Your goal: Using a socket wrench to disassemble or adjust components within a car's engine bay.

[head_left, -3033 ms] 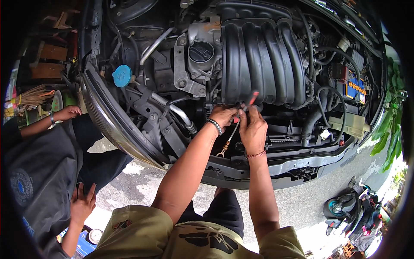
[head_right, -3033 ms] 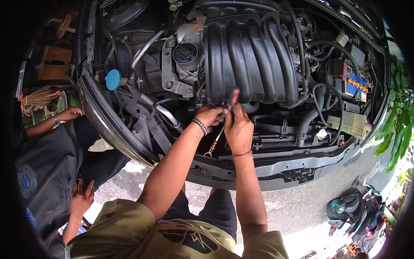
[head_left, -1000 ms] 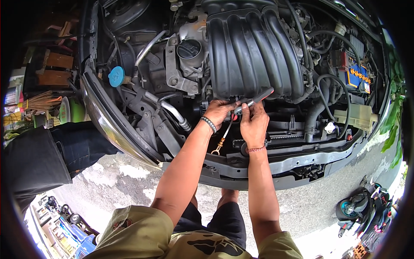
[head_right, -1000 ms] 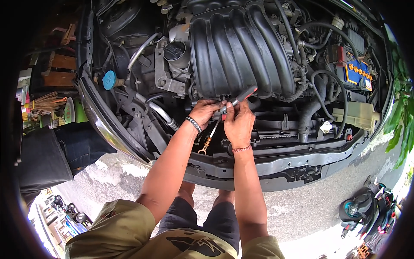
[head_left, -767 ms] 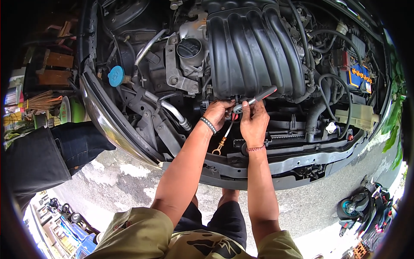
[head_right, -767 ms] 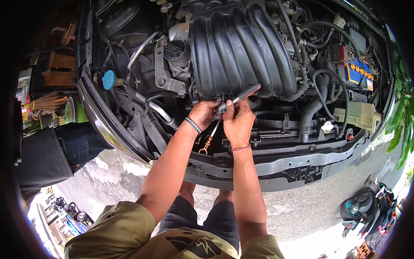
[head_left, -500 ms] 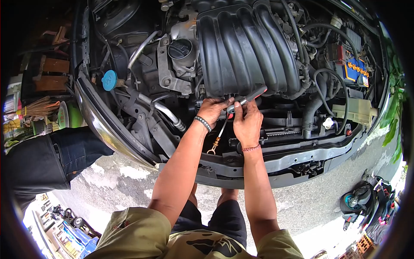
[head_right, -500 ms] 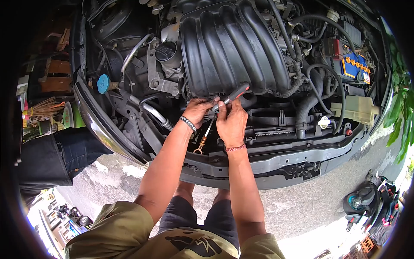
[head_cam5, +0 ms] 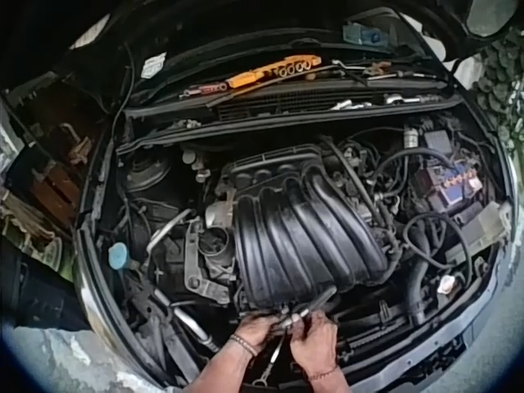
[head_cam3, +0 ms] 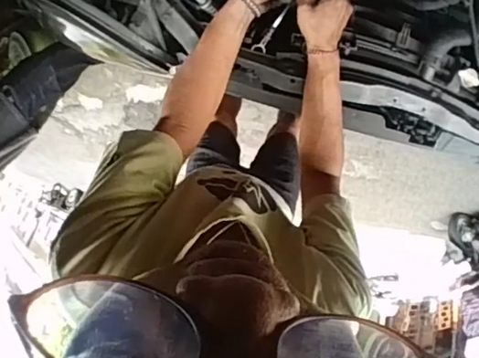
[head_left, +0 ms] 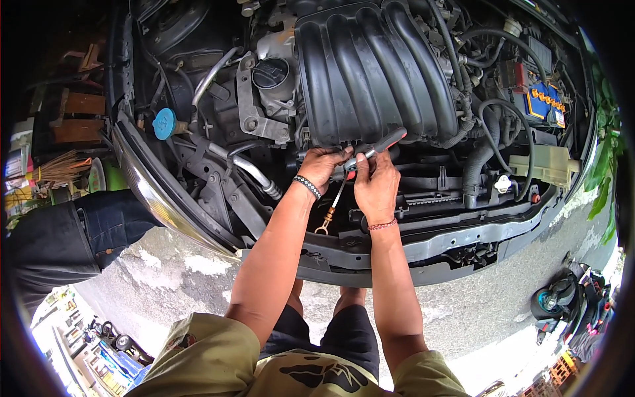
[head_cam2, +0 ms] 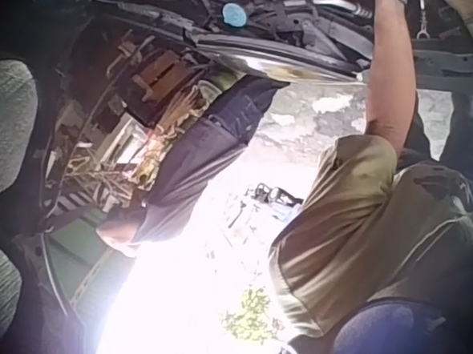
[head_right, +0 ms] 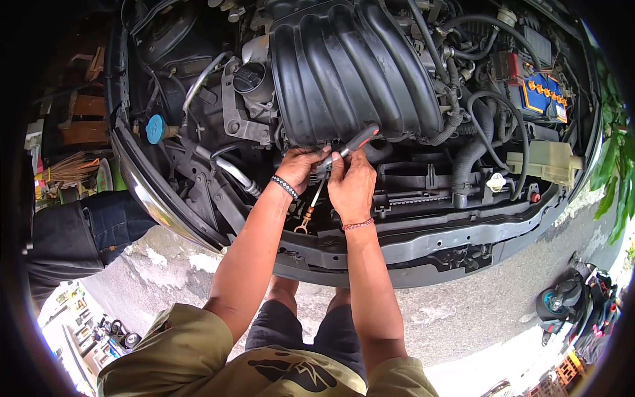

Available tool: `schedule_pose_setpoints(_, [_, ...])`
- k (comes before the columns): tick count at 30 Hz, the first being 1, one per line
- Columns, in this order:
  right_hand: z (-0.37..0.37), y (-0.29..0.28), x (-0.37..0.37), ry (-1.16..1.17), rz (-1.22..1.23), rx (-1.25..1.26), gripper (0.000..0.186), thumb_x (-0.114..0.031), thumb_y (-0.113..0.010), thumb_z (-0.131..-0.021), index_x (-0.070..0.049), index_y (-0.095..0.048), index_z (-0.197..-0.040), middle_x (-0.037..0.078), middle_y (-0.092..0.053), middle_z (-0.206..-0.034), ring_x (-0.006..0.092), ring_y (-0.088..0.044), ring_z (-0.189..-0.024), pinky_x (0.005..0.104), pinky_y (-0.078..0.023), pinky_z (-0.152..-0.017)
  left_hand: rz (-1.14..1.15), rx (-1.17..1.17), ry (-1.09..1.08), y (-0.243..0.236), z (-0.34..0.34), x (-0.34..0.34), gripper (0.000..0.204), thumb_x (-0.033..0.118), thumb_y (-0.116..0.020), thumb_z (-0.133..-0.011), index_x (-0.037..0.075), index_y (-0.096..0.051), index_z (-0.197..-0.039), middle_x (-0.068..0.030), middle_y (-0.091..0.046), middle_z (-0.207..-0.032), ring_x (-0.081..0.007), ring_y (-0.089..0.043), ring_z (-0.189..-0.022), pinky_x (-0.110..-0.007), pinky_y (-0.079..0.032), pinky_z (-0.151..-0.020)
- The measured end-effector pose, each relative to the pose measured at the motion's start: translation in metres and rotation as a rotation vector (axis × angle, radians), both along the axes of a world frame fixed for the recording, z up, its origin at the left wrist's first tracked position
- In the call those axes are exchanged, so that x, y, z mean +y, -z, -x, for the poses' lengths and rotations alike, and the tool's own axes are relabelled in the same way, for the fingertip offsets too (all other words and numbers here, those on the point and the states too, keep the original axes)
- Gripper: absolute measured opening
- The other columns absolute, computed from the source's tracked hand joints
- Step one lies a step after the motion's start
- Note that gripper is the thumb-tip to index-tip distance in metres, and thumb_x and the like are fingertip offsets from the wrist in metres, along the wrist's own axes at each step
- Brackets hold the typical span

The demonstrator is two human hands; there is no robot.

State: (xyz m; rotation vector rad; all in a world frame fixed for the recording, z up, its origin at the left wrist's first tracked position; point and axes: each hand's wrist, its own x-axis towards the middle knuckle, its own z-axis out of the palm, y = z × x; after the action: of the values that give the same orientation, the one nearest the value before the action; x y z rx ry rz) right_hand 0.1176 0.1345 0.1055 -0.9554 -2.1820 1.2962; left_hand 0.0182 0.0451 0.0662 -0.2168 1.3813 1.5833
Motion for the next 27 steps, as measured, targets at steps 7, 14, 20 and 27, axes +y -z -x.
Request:
schedule_pose_setpoints(7, [-0.001, 0.006, 0.002, 0.091, 0.254, 0.005, 0.017, -0.012, -0.065, -0.092, 0.003, -0.058, -0.091, 0.006, -0.062, -0.067, 0.0106, -0.056, -0.057, 0.0300, -0.045, -0.054, -0.129, -0.184, -0.121, 0.008, -0.001, 0.001, 0.012, 0.021, -0.068, -0.090, 0.010, -0.067, -0.095, 0.0036, -0.065, -0.087, -0.0101, -0.054, -0.074, -0.026, -0.034, -0.063])
schedule_pose_setpoints(14, [-0.001, -0.002, 0.000, -0.147, -0.084, 0.022, 0.017, -0.013, -0.067, -0.088, 0.002, -0.059, -0.091, 0.016, -0.061, -0.073, 0.0304, -0.062, -0.063, 0.0382, -0.048, -0.059, 0.068, 0.199, 0.015, 0.020, -0.002, -0.003, 0.015, 0.013, -0.070, -0.087, 0.001, -0.072, -0.097, -0.0034, -0.070, -0.091, -0.0118, -0.061, -0.083, -0.027, -0.046, -0.079])
schedule_pose_setpoints(20, [0.004, -0.005, -0.015, -0.097, -0.167, -0.161, 0.026, -0.018, -0.061, -0.094, 0.007, -0.053, -0.092, 0.018, -0.059, -0.063, 0.0316, -0.063, -0.056, 0.0387, -0.050, -0.054, -0.085, -0.021, -0.046, 0.019, -0.002, -0.002, 0.010, 0.010, -0.070, -0.086, 0.001, -0.071, -0.092, -0.0020, -0.068, -0.087, -0.0095, -0.058, -0.077, -0.027, -0.045, -0.071])
schedule_pose_setpoints(27, [0.007, -0.007, -0.028, 0.003, -0.047, -0.146, 0.030, -0.017, -0.064, -0.090, 0.003, -0.049, -0.107, 0.023, -0.062, -0.076, 0.0403, -0.063, -0.064, 0.0461, -0.051, -0.057, -0.152, -0.153, -0.155, 0.012, -0.003, 0.001, 0.013, 0.012, -0.070, -0.087, 0.001, -0.067, -0.093, -0.0038, -0.066, -0.087, -0.0146, -0.059, -0.075, -0.030, -0.049, -0.069])
